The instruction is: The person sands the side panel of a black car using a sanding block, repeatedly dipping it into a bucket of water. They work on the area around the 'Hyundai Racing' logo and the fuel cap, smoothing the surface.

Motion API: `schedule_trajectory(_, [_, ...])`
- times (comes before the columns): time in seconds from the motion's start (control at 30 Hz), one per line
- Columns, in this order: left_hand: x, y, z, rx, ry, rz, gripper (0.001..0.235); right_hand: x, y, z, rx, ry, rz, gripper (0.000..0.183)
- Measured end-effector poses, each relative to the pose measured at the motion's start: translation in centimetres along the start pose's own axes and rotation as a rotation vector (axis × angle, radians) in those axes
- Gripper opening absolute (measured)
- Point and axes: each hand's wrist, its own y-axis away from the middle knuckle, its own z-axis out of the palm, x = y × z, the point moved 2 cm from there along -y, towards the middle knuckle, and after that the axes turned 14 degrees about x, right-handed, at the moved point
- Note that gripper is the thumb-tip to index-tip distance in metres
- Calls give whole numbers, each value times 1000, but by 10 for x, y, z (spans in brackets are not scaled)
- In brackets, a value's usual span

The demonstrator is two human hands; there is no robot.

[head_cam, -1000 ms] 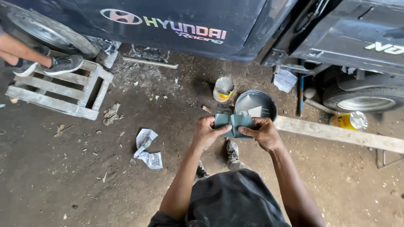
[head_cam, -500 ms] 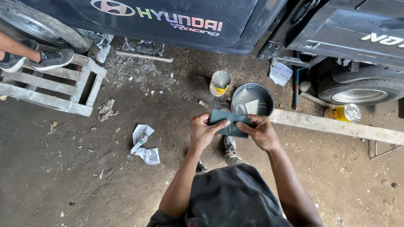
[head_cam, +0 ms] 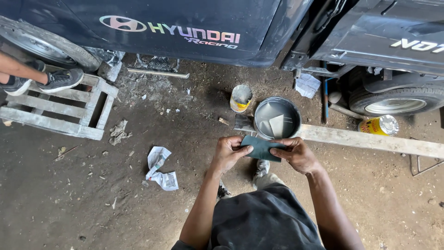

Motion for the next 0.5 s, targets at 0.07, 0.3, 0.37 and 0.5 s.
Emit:
schedule_trajectory(0.07, [-2,3,8,-1,36,-50,25,-5,-2,-4,-14,-39,54,29])
schedule_trajectory(0.3, [-27,-12,52,123,25,-52,18,20,-47,-62,-162,-29,110,33])
schedule_trajectory(0.37, [-36,-21,76,169,31,-67,15,32,-66,-91,-153,-18,178,33])
schedule_trajectory(0.5, [-72,-52,140,279,109,18,15,68,-101,-159,-91,143,252,32])
